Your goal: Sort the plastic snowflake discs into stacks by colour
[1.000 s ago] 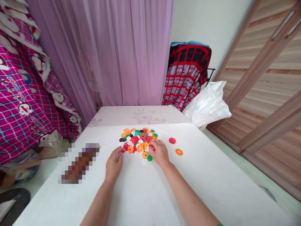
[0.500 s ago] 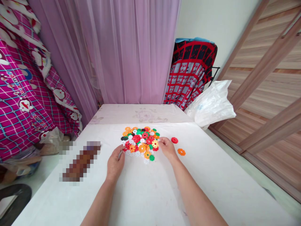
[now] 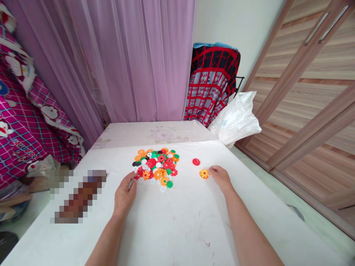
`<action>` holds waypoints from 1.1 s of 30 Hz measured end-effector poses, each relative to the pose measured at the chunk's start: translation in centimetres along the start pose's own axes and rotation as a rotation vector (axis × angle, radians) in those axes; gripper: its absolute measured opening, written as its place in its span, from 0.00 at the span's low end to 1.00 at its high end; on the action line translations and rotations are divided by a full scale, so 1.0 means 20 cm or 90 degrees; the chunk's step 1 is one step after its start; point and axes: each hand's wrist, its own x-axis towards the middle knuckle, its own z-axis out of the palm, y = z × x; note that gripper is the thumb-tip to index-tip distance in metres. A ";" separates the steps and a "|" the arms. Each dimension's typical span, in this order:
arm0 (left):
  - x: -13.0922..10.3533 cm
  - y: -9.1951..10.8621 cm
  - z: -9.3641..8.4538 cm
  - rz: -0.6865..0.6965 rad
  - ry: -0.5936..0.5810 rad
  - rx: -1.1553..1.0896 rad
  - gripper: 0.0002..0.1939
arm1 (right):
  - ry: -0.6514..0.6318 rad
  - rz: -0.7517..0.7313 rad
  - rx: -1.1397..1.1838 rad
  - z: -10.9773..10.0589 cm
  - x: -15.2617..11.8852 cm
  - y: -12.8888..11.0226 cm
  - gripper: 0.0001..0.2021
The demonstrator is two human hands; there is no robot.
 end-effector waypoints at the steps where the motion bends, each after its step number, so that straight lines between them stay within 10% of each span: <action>1: 0.00 0.00 0.00 -0.002 0.000 0.003 0.18 | 0.003 -0.006 -0.024 0.01 0.00 0.00 0.08; 14: 0.00 0.00 0.00 -0.018 0.006 -0.006 0.17 | -0.118 -0.254 -0.292 0.00 -0.14 -0.08 0.21; 27: 0.00 0.00 0.00 -0.005 0.007 -0.003 0.17 | -0.135 -0.278 -0.343 -0.02 -0.12 -0.06 0.16; 33: 0.00 0.00 0.00 0.007 -0.004 0.002 0.17 | -0.073 -0.351 -0.305 0.11 -0.24 -0.26 0.11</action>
